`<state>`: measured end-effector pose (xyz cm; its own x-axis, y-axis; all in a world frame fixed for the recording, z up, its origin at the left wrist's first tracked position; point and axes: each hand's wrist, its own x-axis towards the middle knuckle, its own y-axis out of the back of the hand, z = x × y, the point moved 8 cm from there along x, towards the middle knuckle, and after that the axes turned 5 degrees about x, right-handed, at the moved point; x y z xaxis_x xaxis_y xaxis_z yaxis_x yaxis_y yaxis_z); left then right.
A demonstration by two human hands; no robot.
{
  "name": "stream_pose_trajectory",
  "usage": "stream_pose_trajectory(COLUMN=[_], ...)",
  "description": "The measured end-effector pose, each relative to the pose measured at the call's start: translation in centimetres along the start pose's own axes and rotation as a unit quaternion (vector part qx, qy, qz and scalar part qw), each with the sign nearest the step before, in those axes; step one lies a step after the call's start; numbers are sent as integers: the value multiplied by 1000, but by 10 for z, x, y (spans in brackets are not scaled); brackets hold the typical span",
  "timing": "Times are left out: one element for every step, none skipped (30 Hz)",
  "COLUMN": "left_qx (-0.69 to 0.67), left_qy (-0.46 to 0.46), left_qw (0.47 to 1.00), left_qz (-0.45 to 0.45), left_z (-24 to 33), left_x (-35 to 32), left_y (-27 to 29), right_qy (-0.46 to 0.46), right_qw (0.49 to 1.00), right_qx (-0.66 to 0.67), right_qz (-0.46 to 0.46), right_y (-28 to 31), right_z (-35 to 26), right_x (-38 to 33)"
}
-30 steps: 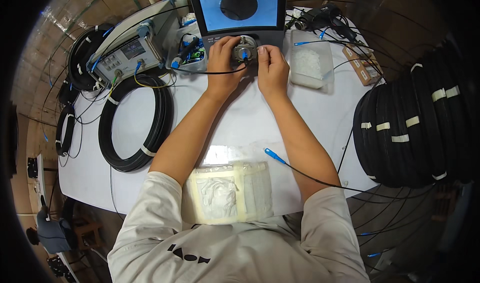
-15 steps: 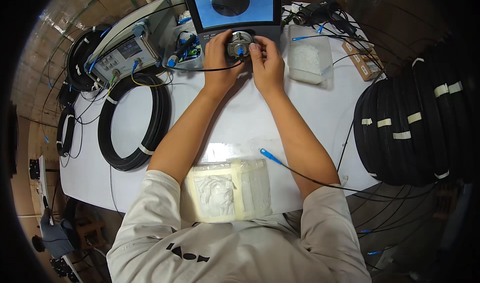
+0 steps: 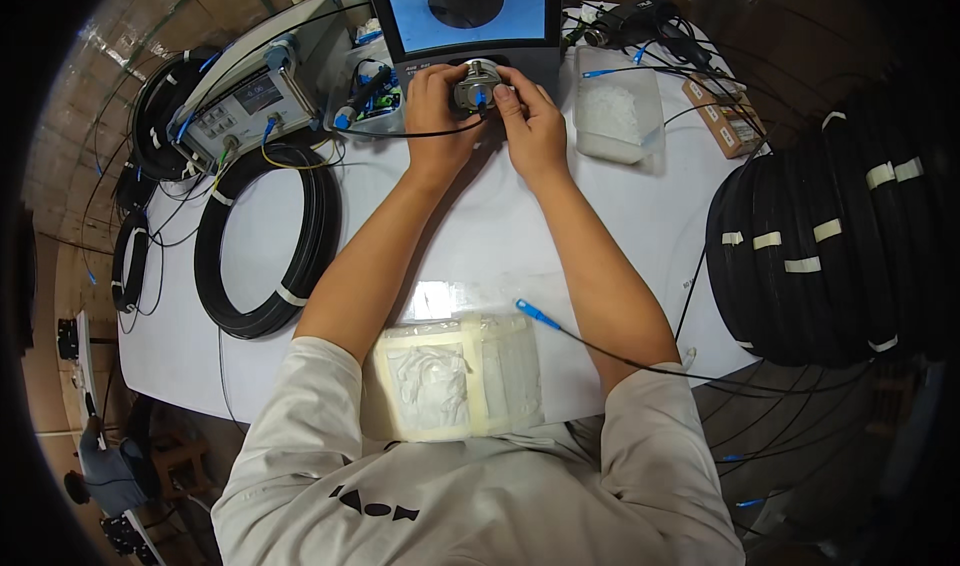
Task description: Inspecting and cleaning fiber optic cable connectors using a digital microscope and a specialized cleaning pen.
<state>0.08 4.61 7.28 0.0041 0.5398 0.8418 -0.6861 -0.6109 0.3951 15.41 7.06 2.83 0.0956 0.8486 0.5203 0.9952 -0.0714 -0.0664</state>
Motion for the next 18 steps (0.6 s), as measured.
stream_pose_trajectory(left_qx=[-1, -2, -2, -1, 1, -1, -5, -9, -8, -8, -8, -7, -10, -13, -13, -12, -11, -10], left_qy=[-1, -1, -1, -3, -5, -5, -10, -15, -14, -16, -18, -16, -13, -10, -9, -8, -6, -4], left_qw=[1000, 1000, 1000, 1000, 1000, 1000, 1000, 1000, 1000, 1000, 1000, 1000, 1000, 1000, 1000, 1000, 1000, 1000], left_qz=[2, 4, 4, 3, 2, 2, 0, -3, -2, -2, -1, -2, -6, -9, -8, -9, -9, -8], left_z=[0, -1, -2, -3, -4, -4, -3, -2, -3, -3, -2, -3, -4, -5, -4, -4, -3, -4], left_x=[0, 0, 0, 1, 3, 3, 5, 7, 7, 7, 9, 7, 6, 4, 3, 2, -1, -1], left_y=[1, 1, 1, 1, 0, 0, -1, -2, -1, 0, 0, 0, -1, -2, -1, 1, 2, 2], right_qy=[4, 9, 9, 5, 1, 1, -8, -17, -17, -20, -21, -24, -21, -19, -18, 12, 40, 41], right_qw=[1000, 1000, 1000, 1000, 1000, 1000, 1000, 999, 999, 998, 997, 997, 999, 999, 999, 999, 993, 993], right_qx=[-7, -14, -14, -12, -10, -11, 19, 49, 49, 59, 69, 69, 48, 28, 27, -43, -113, -113], right_qz=[1, 1, 1, 2, 3, 3, 6, 8, 7, 4, 0, 0, 1, 2, 1, 7, 13, 10], right_y=[-1, -1, -2, -2, -3, -3, -2, -1, -2, -3, -3, -3, -2, -1, -1, 1, 3, 1], right_z=[-1, -2, -2, -1, 0, 1, 3, 4, 3, 1, -1, 1, 1, 2, -4, -14, -25, -31], right_x=[0, 1, 1, 1, 3, 3, 4, 5, 4, 4, 5, 3, 2, 1, -1, -5, -10, -14])
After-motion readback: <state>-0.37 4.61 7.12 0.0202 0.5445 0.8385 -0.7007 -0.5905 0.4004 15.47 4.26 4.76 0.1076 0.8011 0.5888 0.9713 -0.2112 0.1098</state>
